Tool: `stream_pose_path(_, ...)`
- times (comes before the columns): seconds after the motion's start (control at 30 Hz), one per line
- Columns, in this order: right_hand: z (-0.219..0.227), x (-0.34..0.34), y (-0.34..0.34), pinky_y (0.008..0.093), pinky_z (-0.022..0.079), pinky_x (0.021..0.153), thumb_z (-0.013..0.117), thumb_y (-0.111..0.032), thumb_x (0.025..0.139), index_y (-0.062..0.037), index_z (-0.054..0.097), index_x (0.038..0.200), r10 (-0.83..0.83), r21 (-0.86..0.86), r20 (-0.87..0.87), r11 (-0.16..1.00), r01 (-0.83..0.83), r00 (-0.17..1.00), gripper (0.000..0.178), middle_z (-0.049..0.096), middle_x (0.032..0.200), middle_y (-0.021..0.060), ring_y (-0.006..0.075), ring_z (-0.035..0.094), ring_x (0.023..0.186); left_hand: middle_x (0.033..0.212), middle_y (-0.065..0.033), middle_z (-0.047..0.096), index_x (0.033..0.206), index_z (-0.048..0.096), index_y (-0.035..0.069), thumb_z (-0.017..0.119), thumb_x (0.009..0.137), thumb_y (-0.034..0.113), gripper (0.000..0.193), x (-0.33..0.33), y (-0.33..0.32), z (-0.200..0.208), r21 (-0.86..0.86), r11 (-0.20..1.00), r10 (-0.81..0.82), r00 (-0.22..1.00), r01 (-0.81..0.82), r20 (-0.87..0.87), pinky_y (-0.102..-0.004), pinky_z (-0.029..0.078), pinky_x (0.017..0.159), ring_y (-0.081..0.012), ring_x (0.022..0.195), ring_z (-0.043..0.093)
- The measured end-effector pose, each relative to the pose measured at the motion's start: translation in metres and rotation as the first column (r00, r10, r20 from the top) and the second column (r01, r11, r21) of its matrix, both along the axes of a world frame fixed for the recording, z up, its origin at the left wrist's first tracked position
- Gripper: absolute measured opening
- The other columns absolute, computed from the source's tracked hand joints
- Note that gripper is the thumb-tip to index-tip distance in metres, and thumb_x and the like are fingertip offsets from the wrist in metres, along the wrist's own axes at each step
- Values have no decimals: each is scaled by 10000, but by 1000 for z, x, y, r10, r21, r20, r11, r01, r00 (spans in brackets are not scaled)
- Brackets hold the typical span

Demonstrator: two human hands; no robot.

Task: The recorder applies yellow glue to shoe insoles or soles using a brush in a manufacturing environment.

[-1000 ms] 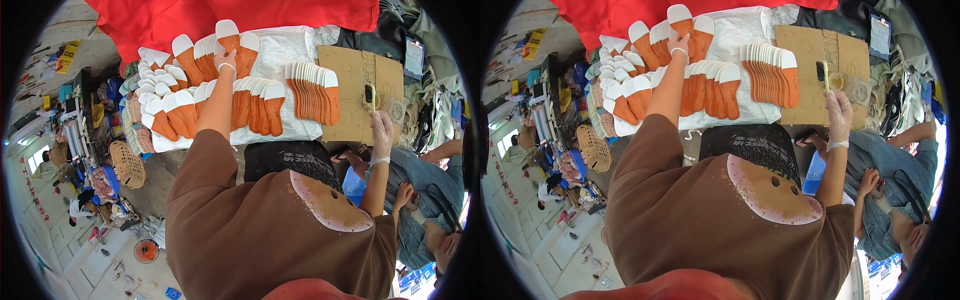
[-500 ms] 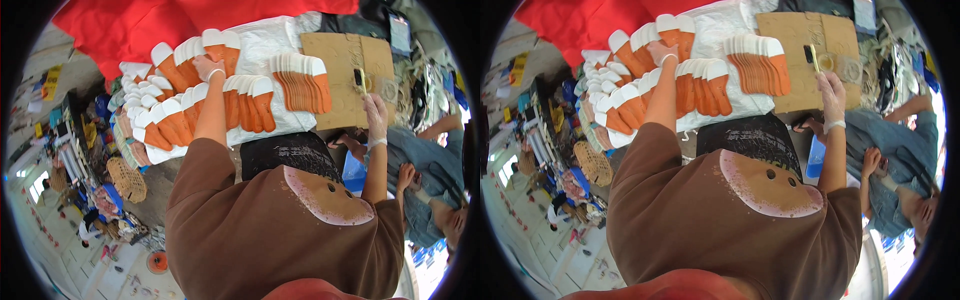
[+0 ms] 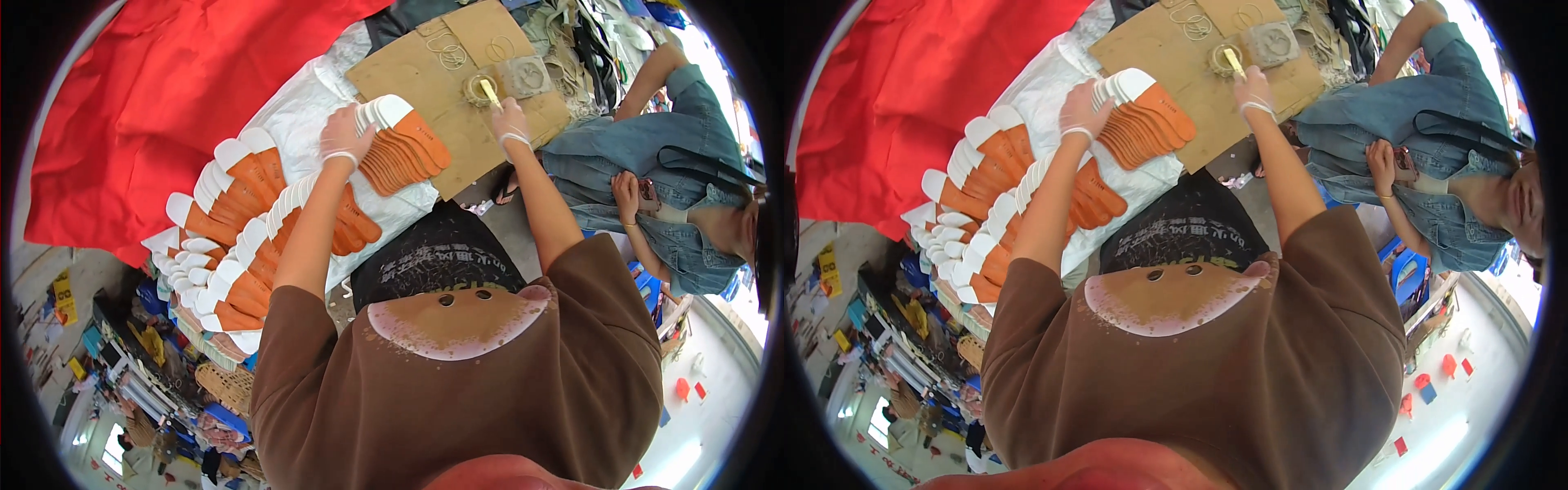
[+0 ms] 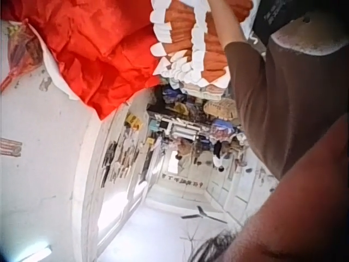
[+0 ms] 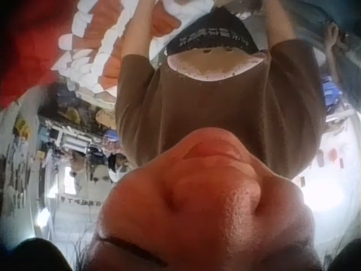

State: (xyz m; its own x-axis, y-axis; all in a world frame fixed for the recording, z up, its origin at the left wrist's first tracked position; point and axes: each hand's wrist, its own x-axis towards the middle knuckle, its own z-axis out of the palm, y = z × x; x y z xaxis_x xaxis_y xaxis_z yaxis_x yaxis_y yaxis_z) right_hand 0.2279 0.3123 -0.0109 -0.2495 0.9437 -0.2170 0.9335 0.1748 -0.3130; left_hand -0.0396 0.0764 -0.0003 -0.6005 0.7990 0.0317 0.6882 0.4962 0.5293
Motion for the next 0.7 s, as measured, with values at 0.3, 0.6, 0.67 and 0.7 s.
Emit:
stream_pose_path(0.3,-46,-2,-9,467,502,732,593,-285,921,-21,543,987,-74,11,-184,997,78,980,276,641,944,225,392,639,814,1166,-88,616,1139,612,90,692,776,530,576,17,100,-5,-524,837,-278,947,157,-160,-400,411,959,-253,1134,540)
stream_pose_path(0.6,-6,15,-15,303,446,661,657,-353,897,-48,594,1004,-489,-459,-495,849,262,718,330,598,841,35,133,527,736,1139,-113,626,1096,638,97,756,751,357,447,25,89,-17,-458,873,-232,969,169,-85,-422,422,976,-300,1160,525)
stream_pose_path(0.67,-12,19,-17,294,435,644,656,-361,896,-54,595,1007,-509,-507,-532,832,228,676,333,585,824,27,124,511,719,1117,-113,624,1052,635,67,780,713,244,409,33,80,-11,-285,948,-173,980,139,-96,-420,405,988,-293,1162,510)
stream_pose_path(0.7,-20,23,-17,284,424,627,655,-369,895,-60,596,1010,-528,-548,-566,815,189,634,335,572,807,19,115,495,703,1117,-113,624,1052,635,67,780,713,244,409,38,74,-9,-282,949,-175,980,141,-99,-420,405,988,-293,1162,510)
